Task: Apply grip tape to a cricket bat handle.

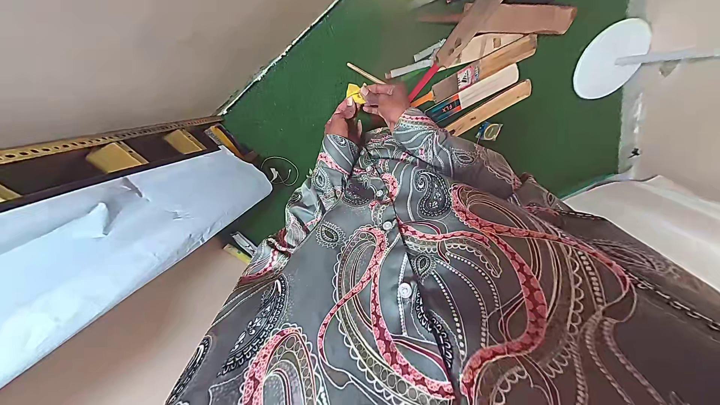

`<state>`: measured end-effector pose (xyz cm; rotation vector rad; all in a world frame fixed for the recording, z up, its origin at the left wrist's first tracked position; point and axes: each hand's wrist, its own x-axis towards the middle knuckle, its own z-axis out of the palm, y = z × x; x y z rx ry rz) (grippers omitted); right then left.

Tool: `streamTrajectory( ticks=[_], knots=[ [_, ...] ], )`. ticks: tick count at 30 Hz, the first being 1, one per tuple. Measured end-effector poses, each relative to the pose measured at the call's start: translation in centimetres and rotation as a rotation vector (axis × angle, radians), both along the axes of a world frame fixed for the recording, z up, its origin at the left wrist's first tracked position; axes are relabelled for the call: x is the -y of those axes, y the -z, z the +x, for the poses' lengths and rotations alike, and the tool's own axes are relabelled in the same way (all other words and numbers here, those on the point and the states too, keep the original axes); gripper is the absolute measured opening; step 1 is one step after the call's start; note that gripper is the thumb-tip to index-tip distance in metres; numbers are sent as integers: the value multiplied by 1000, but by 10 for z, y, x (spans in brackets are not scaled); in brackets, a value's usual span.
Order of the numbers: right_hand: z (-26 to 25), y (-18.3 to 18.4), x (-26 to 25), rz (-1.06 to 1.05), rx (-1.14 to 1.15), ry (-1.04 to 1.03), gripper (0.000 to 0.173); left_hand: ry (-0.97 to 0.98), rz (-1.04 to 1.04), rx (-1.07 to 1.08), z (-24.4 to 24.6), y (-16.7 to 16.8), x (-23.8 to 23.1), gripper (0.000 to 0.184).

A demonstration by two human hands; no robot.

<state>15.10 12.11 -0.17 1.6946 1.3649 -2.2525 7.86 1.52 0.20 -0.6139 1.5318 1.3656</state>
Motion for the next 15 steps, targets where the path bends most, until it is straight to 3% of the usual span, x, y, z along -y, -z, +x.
streamTrajectory(
  ticks=[4, 8, 12, 15],
  knots=[
    [1, 9, -6, -348, 42, 274, 36, 139, 167, 69, -10, 16, 15, 35],
    [3, 9, -7, -501, 109, 260, 39, 185, 212, 98, -8, 31, 32, 39],
    [4, 18, -7, -520, 162, 225, 34, 284, 207, 89, -10, 38, 44, 33],
    [7, 6, -4, -499, 194, 225, 35, 348, 60, -20, -11, 26, 41, 26]
  ],
)
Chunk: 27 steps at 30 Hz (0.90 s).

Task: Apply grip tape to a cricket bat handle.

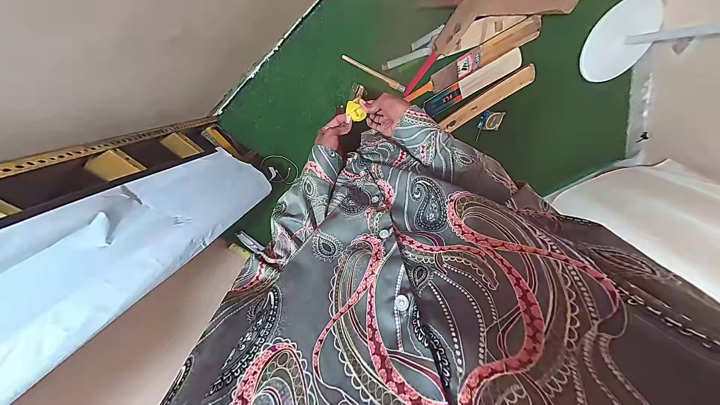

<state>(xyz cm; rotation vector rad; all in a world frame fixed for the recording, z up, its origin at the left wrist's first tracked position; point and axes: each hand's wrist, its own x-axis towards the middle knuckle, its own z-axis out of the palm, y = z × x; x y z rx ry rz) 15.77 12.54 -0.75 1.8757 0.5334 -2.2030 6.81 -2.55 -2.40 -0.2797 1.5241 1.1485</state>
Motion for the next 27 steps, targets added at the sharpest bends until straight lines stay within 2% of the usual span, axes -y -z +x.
streamTrajectory(
  ticks=[3, 6, 7, 11, 12, 14, 16, 18, 20, 22, 27],
  knots=[
    [-3, -6, 2, 25, 10, -21, 42, 45, -92, -113, -2, 0, -5, 23],
    [-1, -8, 2, 132, -16, -122, 40, 109, -60, -158, -5, 0, -6, 21],
    [1, -10, 1, 204, -35, -205, 40, 178, -28, -256, -7, -6, -6, 21],
    [-1, -11, -7, 543, -76, -581, 33, 642, 48, -949, -18, -37, -16, 30],
    [-2, -13, -7, 585, -75, -641, 30, 737, 16, -1023, -21, -44, -22, 32],
    [-4, -17, -6, 639, -81, -735, 28, 908, -132, -1002, -27, -58, -37, 37],
    [-7, -18, -3, 608, -103, -754, 32, 1002, -243, -876, -34, -68, -49, 40],
    [-11, -18, 0, 482, -129, -670, 43, 970, -263, -753, -41, -68, -53, 36],
    [-9, -17, 2, 361, -171, -544, 55, 843, -228, -639, -43, -59, -48, 30],
    [-3, -13, 2, 340, -220, -473, 52, 707, -151, -582, -43, -50, -41, 26],
    [6, -18, -2, 364, -249, -333, 42, 490, 39, -639, -31, -46, -31, 18]
  ],
)
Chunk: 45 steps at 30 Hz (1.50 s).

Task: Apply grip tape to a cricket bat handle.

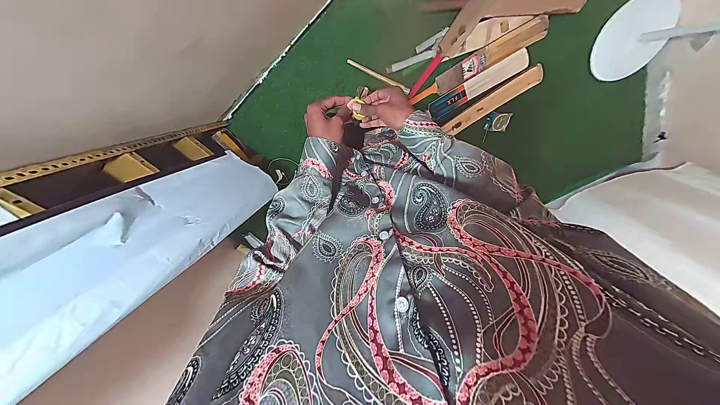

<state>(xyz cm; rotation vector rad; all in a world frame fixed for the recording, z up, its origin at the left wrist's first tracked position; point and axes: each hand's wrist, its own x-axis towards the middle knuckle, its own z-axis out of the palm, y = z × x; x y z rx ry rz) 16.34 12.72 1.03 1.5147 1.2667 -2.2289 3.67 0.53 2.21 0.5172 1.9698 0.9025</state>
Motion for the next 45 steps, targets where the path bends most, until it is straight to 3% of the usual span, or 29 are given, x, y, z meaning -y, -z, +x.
streamTrajectory(
  ticks=[4, 7, 11, 16, 18, 20, 24, 27, 32, 35, 38, 42, 45],
  knots=[
    [-2, -4, -4, 80, -6, 125, 32, -309, 59, 166, 21, -6, -6, 32],
    [-1, 2, -8, 276, 43, -37, 25, -364, -78, 175, 38, -8, -14, 53],
    [1, 3, -4, 390, 41, -142, 23, -461, -26, 109, 40, 7, -17, 32],
    [4, 9, -2, 430, -16, -169, 23, -121, -158, -253, 35, 0, -15, 24],
    [6, 15, 2, 406, -77, -135, 22, -82, -182, -274, 33, 5, -13, 23],
    [8, 18, 6, 338, -119, -74, 21, -202, -159, -160, 33, 13, -11, 22],
    [8, 24, 11, 234, -83, -6, 22, -730, 30, 379, 36, 22, -11, 19],
    [3, 27, 8, 99, -23, 87, 25, -789, 48, 625, 37, 13, -15, 22],
    [0, 35, 5, -120, 28, 206, 28, -908, 176, 682, 42, 20, -19, 38],
    [-3, 41, -3, -167, 74, 264, 32, -889, 184, 805, 42, 27, -14, 38],
    [-4, 42, -9, -150, 123, 315, 32, -661, 165, 793, 35, 43, -7, 37],
    [-11, 36, -15, -25, 147, 245, 32, -430, 22, 480, 26, 49, -15, 28],
    [-2, 27, -14, 178, 90, 69, 29, -396, -12, 397, 28, 36, -18, 26]
  ],
)
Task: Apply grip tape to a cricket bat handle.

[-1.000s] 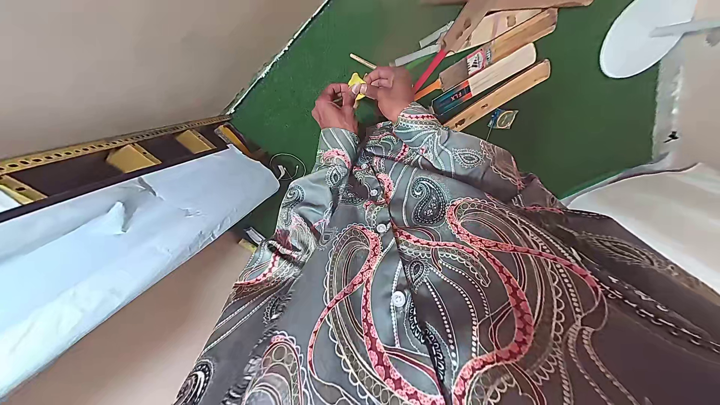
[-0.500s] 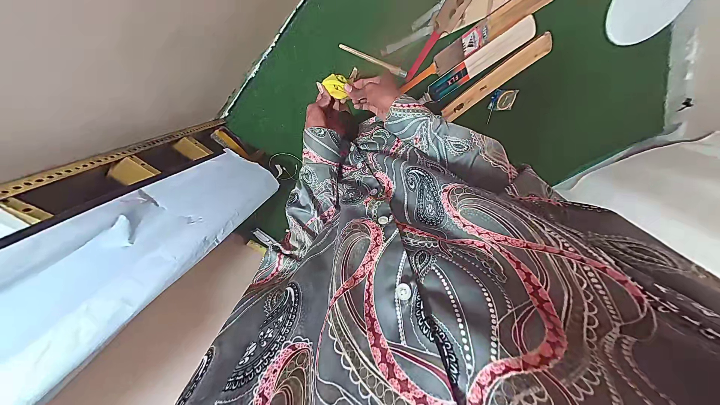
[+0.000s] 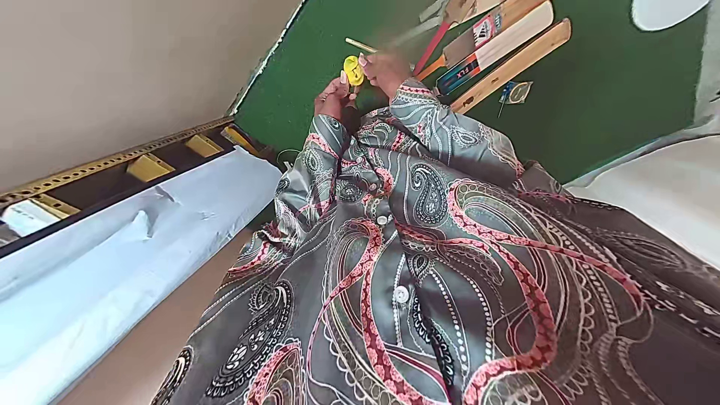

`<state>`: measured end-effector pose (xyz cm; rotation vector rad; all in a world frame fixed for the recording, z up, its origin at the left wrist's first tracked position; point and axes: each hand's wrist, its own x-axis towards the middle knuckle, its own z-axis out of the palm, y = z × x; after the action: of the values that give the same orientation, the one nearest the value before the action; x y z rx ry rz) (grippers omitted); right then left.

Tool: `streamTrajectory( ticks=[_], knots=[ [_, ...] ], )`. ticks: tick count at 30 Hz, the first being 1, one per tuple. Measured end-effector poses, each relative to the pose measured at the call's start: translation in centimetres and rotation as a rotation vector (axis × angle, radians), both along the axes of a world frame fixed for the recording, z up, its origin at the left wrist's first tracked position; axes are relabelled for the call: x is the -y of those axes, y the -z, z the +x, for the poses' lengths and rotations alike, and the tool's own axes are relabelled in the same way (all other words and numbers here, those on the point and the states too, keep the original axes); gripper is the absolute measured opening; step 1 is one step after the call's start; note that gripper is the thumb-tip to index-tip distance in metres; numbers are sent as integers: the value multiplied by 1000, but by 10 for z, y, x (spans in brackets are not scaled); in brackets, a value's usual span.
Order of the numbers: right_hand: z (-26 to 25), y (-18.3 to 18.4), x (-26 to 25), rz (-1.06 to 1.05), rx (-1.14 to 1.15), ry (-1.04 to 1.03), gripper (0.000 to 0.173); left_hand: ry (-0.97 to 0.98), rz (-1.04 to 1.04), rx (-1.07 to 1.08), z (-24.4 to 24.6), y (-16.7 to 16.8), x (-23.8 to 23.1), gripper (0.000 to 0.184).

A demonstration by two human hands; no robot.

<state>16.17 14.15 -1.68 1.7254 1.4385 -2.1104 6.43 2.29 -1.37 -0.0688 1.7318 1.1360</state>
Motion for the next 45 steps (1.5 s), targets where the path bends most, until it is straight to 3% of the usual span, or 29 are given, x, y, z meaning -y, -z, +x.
streamTrajectory(
  ticks=[4, 6, 9, 12, 15, 19, 21, 23, 25, 27, 31, 34, 37, 41, 45],
  knots=[
    [5, -10, -3, 334, -69, -170, 24, 46, -22, -25, -1, -4, -4, 29],
    [2, -24, -7, 440, -65, -283, 23, 126, -1, -188, -4, -8, -3, 24],
    [-1, -33, -14, 500, -50, -419, 23, 498, 50, -562, -20, -30, -5, 43],
    [-5, -35, -23, 502, -55, -578, 22, 906, -43, -807, -31, -56, -22, 39],
    [-10, -31, -22, 329, -37, -529, 29, 1102, -199, -856, -33, -63, -34, 34],
    [-11, -43, -16, -109, 130, -238, 75, 1180, -387, -782, -29, -65, -47, 38],
    [-6, -45, -8, -280, 116, -152, 80, 1197, -505, -719, -19, -70, -50, 38],
    [0, -39, -4, -401, 31, -30, 71, 1122, -487, -656, -16, -66, -45, 38],
    [1, -30, -2, -394, -57, -19, 60, 930, -373, -621, -21, -51, -31, 32],
    [0, -33, 2, -204, -86, -162, 44, 721, -259, -545, -22, -38, -17, 26],
    [-9, -43, 3, 315, -142, -471, 37, 144, 46, -355, -19, -15, -7, 16],
    [-8, -45, -4, 474, -304, -533, 30, -180, 198, -51, -10, -19, -3, 16],
    [-7, -27, -9, 367, -435, -495, 25, -250, 194, 190, -1, -16, 9, 18],
    [-12, -4, -8, 147, -336, -418, 24, -287, 97, 198, 12, 1, 18, 27],
    [-23, -22, 2, 274, -136, -329, 61, -376, 52, 19, 10, -7, 2, 29]
  ],
)
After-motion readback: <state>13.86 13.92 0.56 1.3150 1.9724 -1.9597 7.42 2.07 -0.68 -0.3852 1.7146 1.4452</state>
